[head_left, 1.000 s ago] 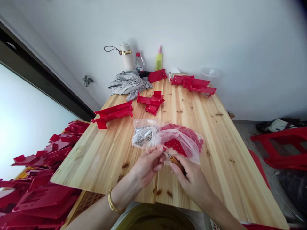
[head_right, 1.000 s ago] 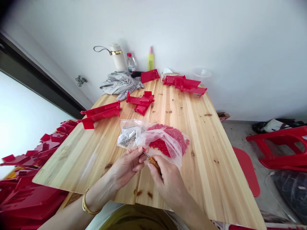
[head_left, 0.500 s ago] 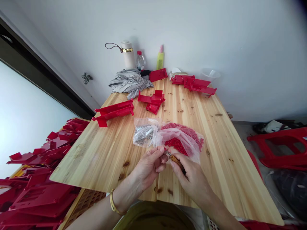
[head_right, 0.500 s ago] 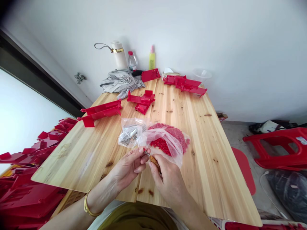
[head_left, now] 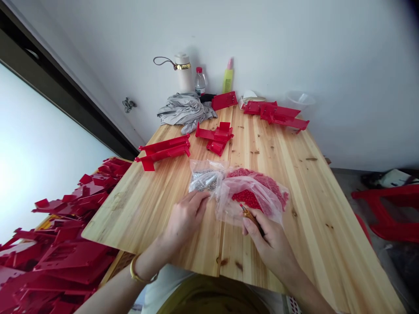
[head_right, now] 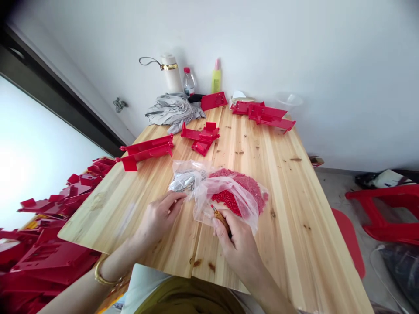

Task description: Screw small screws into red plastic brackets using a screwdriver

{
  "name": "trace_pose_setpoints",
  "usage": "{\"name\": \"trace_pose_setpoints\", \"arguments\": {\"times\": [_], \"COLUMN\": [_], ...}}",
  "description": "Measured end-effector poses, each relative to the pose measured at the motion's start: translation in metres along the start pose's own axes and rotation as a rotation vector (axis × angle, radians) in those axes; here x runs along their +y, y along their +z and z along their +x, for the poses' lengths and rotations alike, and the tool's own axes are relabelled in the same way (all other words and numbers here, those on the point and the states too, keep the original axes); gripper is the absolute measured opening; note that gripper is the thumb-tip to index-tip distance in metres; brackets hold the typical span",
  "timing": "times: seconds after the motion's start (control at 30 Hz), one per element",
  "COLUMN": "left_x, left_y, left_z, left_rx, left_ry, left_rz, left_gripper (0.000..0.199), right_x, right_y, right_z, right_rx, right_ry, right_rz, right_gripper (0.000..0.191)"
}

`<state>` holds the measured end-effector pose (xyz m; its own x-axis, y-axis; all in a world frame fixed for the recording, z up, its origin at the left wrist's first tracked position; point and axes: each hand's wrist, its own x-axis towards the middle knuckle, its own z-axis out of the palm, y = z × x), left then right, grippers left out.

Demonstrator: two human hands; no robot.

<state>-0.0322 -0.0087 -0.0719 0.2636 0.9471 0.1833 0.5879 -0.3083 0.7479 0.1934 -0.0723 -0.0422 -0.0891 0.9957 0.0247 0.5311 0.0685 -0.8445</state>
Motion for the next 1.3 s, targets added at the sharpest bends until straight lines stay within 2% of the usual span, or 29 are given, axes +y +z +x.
{"name": "trace_pose_setpoints", "arguments": {"times": [0.07, 0.17, 0.3, 0.43, 0.53, 0.6, 0.67, 0.73, 0.9, 1.0, 1.07, 1.3], "left_x": [-0.013, -0.017, -0.011, -0.012, -0.016, -0.016, -0.014, -0.011, 0.001, 0.012, 0.020, 0.034], "left_y": [-0.006, -0.002, 0.011, 0.010, 0.006, 0.006, 0.007, 0.009, 0.016, 0.016, 0.015, 0.015], "left_z": [0.009, 0.025, 0.042, 0.046, 0.041, 0.037, 0.034, 0.032, 0.032, 0.030, 0.028, 0.021], "left_rx": [-0.090, -0.250, -0.336, -0.318, -0.229, -0.118, 0.001, 0.068, 0.071, 0.003, -0.002, 0.010], "left_ry": [0.075, 0.135, 0.129, 0.101, 0.112, 0.100, 0.051, -0.021, -0.203, -0.393, -0.480, -0.511], "left_rz": [0.297, 0.533, 0.607, 0.561, 0.471, 0.374, 0.223, 0.055, -0.319, -0.683, -0.842, -0.965], "left_gripper": [0.024, 0.027, 0.033, 0.025, 0.020, 0.019, 0.018, 0.017, 0.013, 0.024, 0.030, 0.033], "right_x": [0.000, -0.003, -0.006, -0.004, -0.001, -0.001, -0.002, -0.002, 0.000, -0.001, -0.002, -0.004], "right_y": [0.002, 0.004, 0.005, 0.004, 0.005, 0.007, 0.010, 0.014, 0.025, 0.027, 0.027, 0.026], "right_z": [0.001, 0.004, 0.006, 0.007, 0.009, 0.012, 0.017, 0.024, 0.038, 0.041, 0.042, 0.039], "right_rx": [-0.022, -0.049, -0.079, -0.086, -0.096, -0.107, -0.113, -0.116, -0.099, -0.083, -0.076, -0.059], "right_ry": [-0.015, -0.032, -0.023, -0.020, -0.031, -0.040, -0.054, -0.069, -0.074, -0.088, -0.092, -0.115], "right_rz": [0.013, 0.026, 0.034, 0.030, 0.021, 0.001, -0.037, -0.073, -0.148, -0.216, -0.227, -0.263], "right_gripper": [0.027, 0.027, 0.026, 0.026, 0.026, 0.026, 0.024, 0.023, 0.021, 0.018, 0.017, 0.016]}}
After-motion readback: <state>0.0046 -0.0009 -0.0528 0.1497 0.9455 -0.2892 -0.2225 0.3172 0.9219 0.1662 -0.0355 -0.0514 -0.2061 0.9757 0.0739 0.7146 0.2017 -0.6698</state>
